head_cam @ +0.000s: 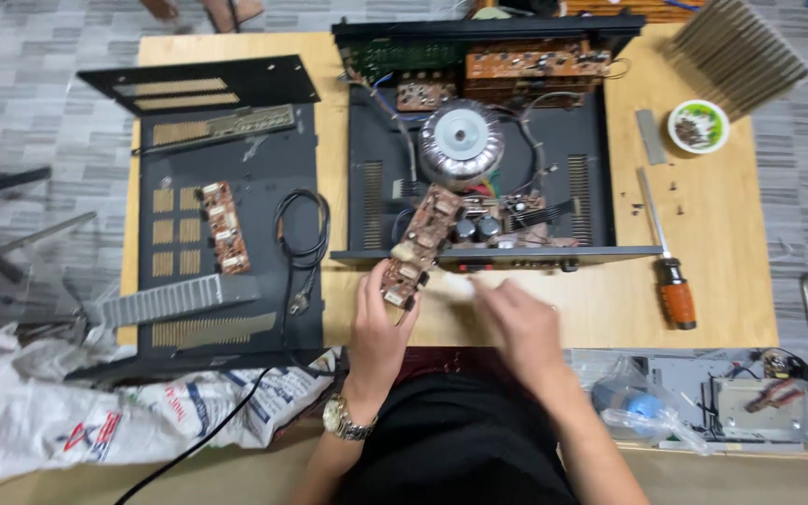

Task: Disassembling and inspecting the internal components of an electronic amplifier

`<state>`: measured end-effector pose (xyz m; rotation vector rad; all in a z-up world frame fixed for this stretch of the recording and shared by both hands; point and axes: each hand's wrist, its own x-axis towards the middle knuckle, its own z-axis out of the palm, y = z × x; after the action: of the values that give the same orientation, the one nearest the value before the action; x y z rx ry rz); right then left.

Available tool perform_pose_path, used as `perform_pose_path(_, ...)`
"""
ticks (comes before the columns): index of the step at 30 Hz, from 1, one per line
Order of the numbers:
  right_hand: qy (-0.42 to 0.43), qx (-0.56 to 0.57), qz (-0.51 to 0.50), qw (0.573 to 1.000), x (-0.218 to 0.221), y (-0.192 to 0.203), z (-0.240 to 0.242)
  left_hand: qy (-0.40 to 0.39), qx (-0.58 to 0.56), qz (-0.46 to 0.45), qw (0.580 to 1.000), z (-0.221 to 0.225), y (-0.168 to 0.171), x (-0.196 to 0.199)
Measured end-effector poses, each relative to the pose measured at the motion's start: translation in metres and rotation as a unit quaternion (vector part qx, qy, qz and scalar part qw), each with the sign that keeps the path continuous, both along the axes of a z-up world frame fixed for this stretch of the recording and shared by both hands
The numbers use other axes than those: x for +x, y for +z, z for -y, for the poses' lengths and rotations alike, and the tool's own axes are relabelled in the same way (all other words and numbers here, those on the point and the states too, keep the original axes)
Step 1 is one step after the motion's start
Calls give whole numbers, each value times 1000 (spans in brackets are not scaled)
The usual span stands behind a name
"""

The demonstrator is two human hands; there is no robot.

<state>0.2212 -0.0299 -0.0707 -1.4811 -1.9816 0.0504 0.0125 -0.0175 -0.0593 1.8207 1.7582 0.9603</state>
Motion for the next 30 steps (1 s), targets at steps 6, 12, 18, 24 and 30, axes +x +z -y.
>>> perform_pose_path(6,25,5,23,999,1,21,4,-40,71,-19,996,1,3,-3)
perform_pose_path(12,8,37,29,999,3,32,-5,-59,121,-65,989,3,-2,-4)
perform_pose_path(18,64,-49,-26,996,-5,30,8,-46,121,-54,990,2,-13,-5)
perform_pose_path(24,65,-33,-36,997,-8,29,13,-46,105,-44,992,3,-13,-4)
perform_pose_path(30,96,-66,-32,993,-16,24,21,-43,121,-41,991,0,-11,-5)
